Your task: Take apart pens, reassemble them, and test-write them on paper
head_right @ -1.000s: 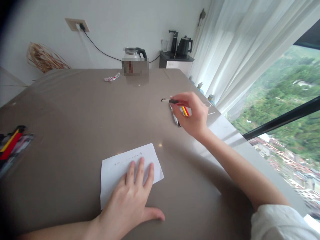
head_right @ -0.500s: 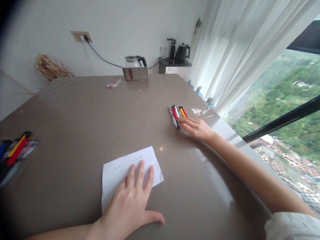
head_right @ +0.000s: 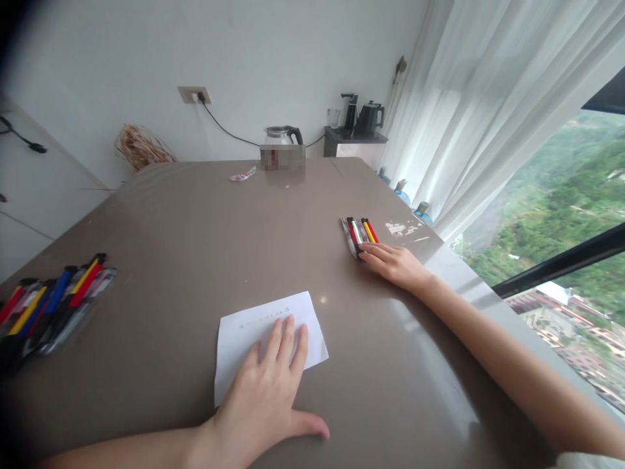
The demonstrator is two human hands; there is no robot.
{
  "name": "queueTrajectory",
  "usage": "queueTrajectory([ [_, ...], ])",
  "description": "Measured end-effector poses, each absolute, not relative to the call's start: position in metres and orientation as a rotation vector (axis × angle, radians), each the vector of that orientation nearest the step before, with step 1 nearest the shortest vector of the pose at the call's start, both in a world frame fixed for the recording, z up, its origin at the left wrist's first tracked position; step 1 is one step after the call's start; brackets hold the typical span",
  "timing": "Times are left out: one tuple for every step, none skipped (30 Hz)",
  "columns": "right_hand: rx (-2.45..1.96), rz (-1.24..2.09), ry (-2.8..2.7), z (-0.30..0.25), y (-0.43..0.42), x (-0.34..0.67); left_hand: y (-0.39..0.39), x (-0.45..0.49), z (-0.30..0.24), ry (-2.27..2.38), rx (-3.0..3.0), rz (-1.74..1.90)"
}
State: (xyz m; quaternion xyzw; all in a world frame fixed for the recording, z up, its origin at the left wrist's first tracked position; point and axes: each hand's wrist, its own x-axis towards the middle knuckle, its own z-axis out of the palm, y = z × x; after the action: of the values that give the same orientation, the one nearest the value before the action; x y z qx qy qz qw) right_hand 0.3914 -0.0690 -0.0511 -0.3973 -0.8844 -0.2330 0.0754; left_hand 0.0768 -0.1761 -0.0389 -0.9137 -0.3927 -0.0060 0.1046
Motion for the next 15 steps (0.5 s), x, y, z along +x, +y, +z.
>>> queueTrajectory([
  [-1.187,-0.718,-2.648,-0.051,-0.07,0.391,-0.176,0.076,-0.038,-1.133,-2.68,-0.04],
  [-1.175,-0.74,-2.64,-0.05,-0.071,0.39,-0.177,0.075,-0.037,-1.099,-2.669,-0.067],
  [-1.157,-0.763,-2.63,-0.049,-0.072,0.388,-0.177,0.074,-0.036,-1.06,-2.661,-0.099],
  [-1.139,-0.784,-2.612,-0.049,-0.074,0.386,-0.177,0.072,-0.034,-1.014,-2.657,-0.133],
  [-1.115,-0.807,-2.584,-0.048,-0.075,0.383,-0.176,0.069,-0.031,-0.968,-2.656,-0.168],
  [-1.091,-0.817,-2.565,-0.048,-0.076,0.379,-0.173,0.066,-0.028,-0.933,-2.653,-0.204],
  [-1.07,-0.818,-2.549,-0.048,-0.076,0.375,-0.169,0.061,-0.023,-0.912,-2.651,-0.234],
  [-1.051,-0.814,-2.537,-0.048,-0.077,0.37,-0.163,0.055,-0.018,-0.927,-2.642,-0.256],
  [-1.029,-0.802,-2.539,-0.049,-0.078,0.364,-0.155,0.048,-0.011,-0.992,-2.617,-0.264],
  [-1.004,-0.793,-2.535,-0.049,-0.079,0.358,-0.144,0.038,-0.004,-1.095,-2.573,-0.247],
  [-0.987,-0.785,-2.532,-0.049,-0.079,0.351,-0.131,0.026,0.004,-1.234,-2.498,-0.233],
  [-0.973,-0.778,-2.528,-0.05,-0.08,0.344,-0.117,0.011,0.011,-1.363,-2.407,-0.231],
  [-0.962,-0.77,-2.524,-0.05,-0.081,0.337,-0.102,-0.007,0.019,-1.458,-2.309,-0.245],
  [-0.956,-0.76,-2.52,-0.05,-0.083,0.33,-0.088,-0.026,0.025,-1.533,-2.219,-0.253],
  [-0.949,-0.751,-2.517,-0.051,-0.084,0.324,-0.074,-0.048,0.03,-1.606,-2.129,-0.261],
])
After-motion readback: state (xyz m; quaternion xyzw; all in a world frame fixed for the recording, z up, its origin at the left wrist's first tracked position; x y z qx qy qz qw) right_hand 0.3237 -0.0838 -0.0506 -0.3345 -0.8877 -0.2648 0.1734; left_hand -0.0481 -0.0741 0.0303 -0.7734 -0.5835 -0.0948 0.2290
